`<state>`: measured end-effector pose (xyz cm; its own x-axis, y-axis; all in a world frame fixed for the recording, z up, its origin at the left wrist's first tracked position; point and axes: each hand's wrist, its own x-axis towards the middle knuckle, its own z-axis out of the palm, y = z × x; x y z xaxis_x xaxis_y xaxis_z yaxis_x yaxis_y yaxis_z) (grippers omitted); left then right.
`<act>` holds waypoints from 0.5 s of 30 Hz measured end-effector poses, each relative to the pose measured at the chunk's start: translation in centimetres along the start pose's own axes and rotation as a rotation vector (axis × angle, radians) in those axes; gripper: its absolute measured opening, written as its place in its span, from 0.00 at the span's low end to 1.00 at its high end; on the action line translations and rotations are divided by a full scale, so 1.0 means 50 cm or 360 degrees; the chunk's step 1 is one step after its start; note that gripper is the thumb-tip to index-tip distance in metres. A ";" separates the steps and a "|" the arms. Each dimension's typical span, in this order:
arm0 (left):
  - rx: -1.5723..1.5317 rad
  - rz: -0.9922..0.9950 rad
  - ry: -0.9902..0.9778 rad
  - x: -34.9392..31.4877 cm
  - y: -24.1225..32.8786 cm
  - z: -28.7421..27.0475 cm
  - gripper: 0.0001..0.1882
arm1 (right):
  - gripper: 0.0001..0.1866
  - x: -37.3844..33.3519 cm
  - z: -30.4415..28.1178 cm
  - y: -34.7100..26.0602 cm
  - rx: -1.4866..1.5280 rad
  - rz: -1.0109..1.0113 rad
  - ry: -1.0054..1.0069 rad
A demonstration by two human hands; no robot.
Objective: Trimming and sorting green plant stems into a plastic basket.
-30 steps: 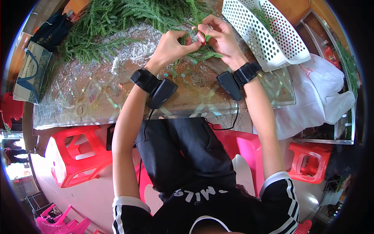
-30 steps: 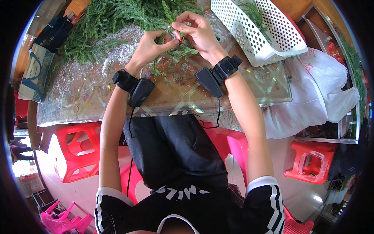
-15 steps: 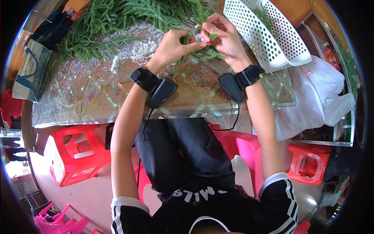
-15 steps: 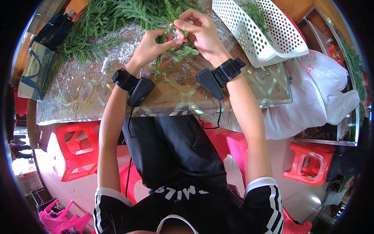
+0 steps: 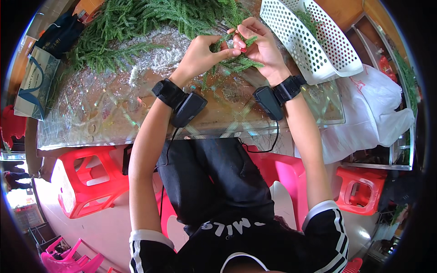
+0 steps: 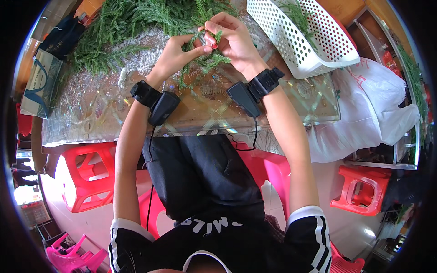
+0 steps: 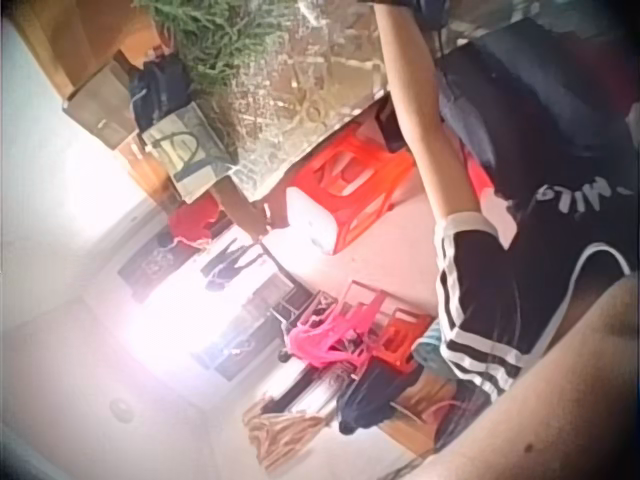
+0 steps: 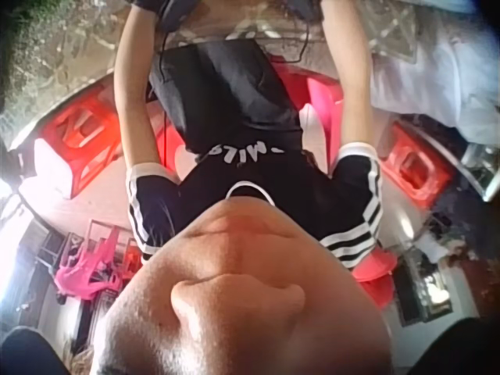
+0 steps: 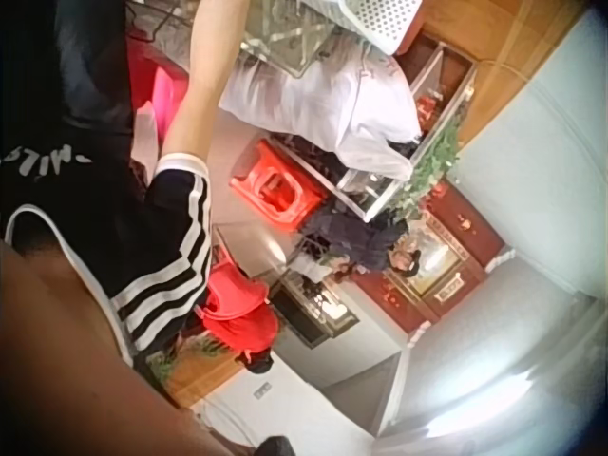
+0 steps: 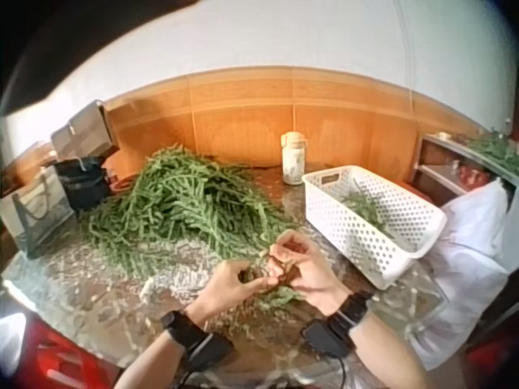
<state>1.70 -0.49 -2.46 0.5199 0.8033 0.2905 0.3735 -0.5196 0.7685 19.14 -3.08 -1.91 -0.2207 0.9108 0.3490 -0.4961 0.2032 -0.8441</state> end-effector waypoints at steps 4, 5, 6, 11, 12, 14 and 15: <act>-0.0011 0.0022 0.0006 0.001 -0.001 0.002 0.27 | 0.07 -0.001 -0.001 -0.001 -0.0049 -0.0030 -0.0017; -0.0001 0.0037 0.0014 0.001 -0.003 0.002 0.26 | 0.07 -0.001 0.000 -0.001 -0.0080 -0.0050 -0.0021; 0.0009 0.0052 0.0021 0.002 -0.006 0.003 0.26 | 0.06 -0.001 0.001 -0.001 -0.0111 -0.0071 -0.0024; -0.0006 0.0058 0.0026 0.004 -0.017 0.006 0.26 | 0.06 -0.003 0.004 -0.004 -0.0155 -0.0064 0.0001; -0.0010 0.0068 0.0030 0.004 -0.019 0.007 0.26 | 0.06 -0.003 0.004 -0.004 -0.0151 -0.0057 0.0012; -0.0017 0.0090 0.0040 0.005 -0.022 0.008 0.26 | 0.05 -0.003 0.005 -0.005 -0.0143 -0.0043 0.0032; -0.0017 0.0089 0.0039 0.005 -0.022 0.009 0.26 | 0.05 -0.003 0.005 -0.006 -0.0143 -0.0042 0.0033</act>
<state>1.76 0.18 -3.46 0.5207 0.7800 0.3470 0.3362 -0.5610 0.7565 19.09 -3.39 -1.62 -0.1906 0.9117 0.3641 -0.4241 0.2580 -0.8681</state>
